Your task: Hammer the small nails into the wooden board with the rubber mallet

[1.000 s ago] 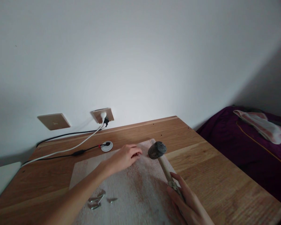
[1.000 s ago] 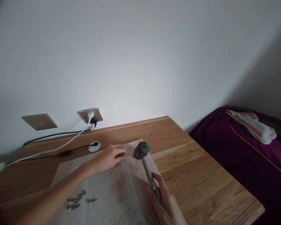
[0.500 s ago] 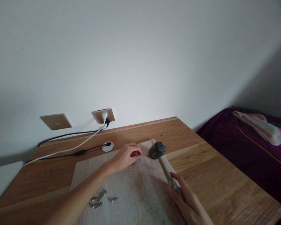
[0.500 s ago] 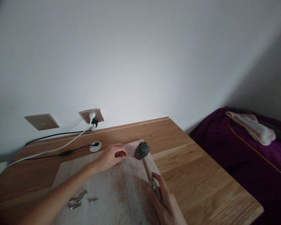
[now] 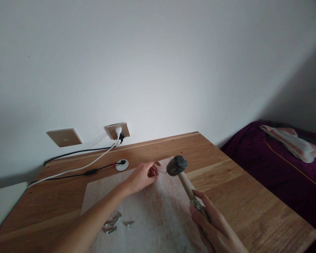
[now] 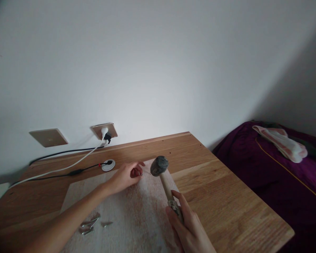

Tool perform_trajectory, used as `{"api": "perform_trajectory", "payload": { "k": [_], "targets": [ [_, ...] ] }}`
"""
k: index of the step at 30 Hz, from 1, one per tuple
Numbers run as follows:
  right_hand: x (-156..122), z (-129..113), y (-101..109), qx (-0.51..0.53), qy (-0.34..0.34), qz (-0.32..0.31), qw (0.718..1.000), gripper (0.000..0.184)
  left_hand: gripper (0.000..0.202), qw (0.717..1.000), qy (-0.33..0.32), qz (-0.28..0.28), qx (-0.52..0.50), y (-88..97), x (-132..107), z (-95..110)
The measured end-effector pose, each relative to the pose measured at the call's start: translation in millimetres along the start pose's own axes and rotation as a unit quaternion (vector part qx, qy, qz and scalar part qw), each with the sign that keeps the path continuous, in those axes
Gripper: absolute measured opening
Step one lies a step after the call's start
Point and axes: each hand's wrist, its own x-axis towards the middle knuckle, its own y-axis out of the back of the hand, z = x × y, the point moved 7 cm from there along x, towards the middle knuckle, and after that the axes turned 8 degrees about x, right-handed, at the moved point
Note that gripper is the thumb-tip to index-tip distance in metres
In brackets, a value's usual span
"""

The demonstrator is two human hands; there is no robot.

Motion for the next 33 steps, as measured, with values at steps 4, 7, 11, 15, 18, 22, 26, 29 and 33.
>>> {"api": "perform_trajectory", "payload": {
  "k": [4,7,11,15,18,22,26,29,33],
  "targets": [
    [-3.1,-12.0,-13.2,-0.034,0.022,-0.046,0.998,0.070,0.041,1.000,-0.002,0.004,-0.013,-0.1,0.2,0.4],
    [-0.7,-16.1,-19.2,-0.071,0.044,-0.058,0.995,0.066,0.044,1.000,-0.005,0.011,-0.017,0.4,0.0,0.6],
    [4.8,-16.8,-21.7,-0.139,0.075,-0.062,0.986,0.060,0.053,1.000,0.006,0.010,-0.016,0.6,-0.7,-1.6],
    [6.4,-18.2,-18.7,-0.163,0.108,-0.042,0.980,0.060,0.049,1.000,0.006,0.004,-0.005,1.5,-1.0,-0.2],
    [7.0,-14.8,-20.7,-0.155,0.089,-0.060,0.982,0.062,0.049,1.000,0.010,0.008,0.004,2.9,-0.6,0.4],
    [7.4,-14.5,-20.3,-0.136,0.069,-0.054,0.987,0.064,0.049,1.000,0.015,0.007,0.001,2.5,-0.2,-0.7],
    [5.0,-17.6,-18.6,-0.131,0.061,-0.042,0.989,0.068,0.046,1.000,0.016,-0.004,-0.011,0.6,-0.5,-1.2],
    [3.2,-17.2,-19.2,-0.133,0.054,-0.045,0.989,0.068,0.047,1.000,0.013,0.002,-0.007,1.4,-0.9,-1.0],
    [2.7,-17.4,-21.5,-0.124,0.065,-0.052,0.989,0.062,0.055,1.000,0.009,0.006,-0.004,2.1,-1.4,-1.3]
  ]
}}
